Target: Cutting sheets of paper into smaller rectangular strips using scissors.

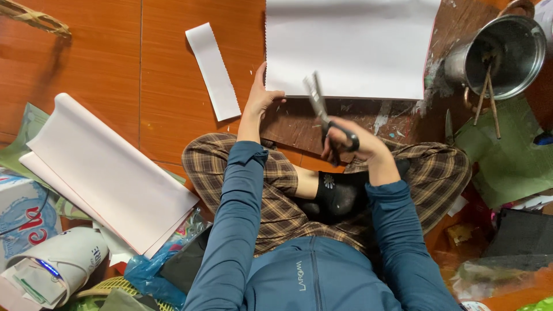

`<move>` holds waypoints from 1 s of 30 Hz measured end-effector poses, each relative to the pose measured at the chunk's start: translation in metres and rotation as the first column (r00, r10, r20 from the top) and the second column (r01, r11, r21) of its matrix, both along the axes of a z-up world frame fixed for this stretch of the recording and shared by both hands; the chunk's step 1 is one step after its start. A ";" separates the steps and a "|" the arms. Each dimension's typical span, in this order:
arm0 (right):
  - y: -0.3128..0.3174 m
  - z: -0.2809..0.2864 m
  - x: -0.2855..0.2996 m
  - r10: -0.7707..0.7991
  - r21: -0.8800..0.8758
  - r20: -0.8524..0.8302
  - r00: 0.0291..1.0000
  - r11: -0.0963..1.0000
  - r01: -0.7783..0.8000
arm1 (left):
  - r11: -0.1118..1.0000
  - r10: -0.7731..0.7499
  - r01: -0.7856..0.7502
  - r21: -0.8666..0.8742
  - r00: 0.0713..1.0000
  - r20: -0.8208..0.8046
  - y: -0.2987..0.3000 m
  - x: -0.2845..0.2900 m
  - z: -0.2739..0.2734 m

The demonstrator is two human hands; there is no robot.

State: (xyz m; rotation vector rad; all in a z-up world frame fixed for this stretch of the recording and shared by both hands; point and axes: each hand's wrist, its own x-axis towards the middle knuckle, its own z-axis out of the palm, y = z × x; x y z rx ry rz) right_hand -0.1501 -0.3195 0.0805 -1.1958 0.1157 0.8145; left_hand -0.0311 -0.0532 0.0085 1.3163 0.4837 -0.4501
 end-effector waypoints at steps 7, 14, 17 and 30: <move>0.008 0.008 0.079 0.036 -0.834 0.303 0.952 0.493 0.247 | 0.998 -0.051 0.052 -0.040 0.998 0.033 -0.004 -0.006 0.004; 0.016 -0.049 0.124 0.363 -0.978 0.203 0.909 0.030 0.207 | 0.940 -0.285 0.277 0.198 0.958 0.016 -0.004 -0.007 0.010; 0.017 -0.060 0.115 0.444 -0.962 0.237 0.864 -0.018 0.273 | 0.944 -0.242 0.225 0.240 0.969 0.043 -0.010 -0.005 0.006; 0.015 0.085 0.027 -0.074 -0.333 0.087 0.993 0.938 0.099 | 0.994 -0.111 0.110 0.020 0.992 0.060 -0.024 -0.007 0.019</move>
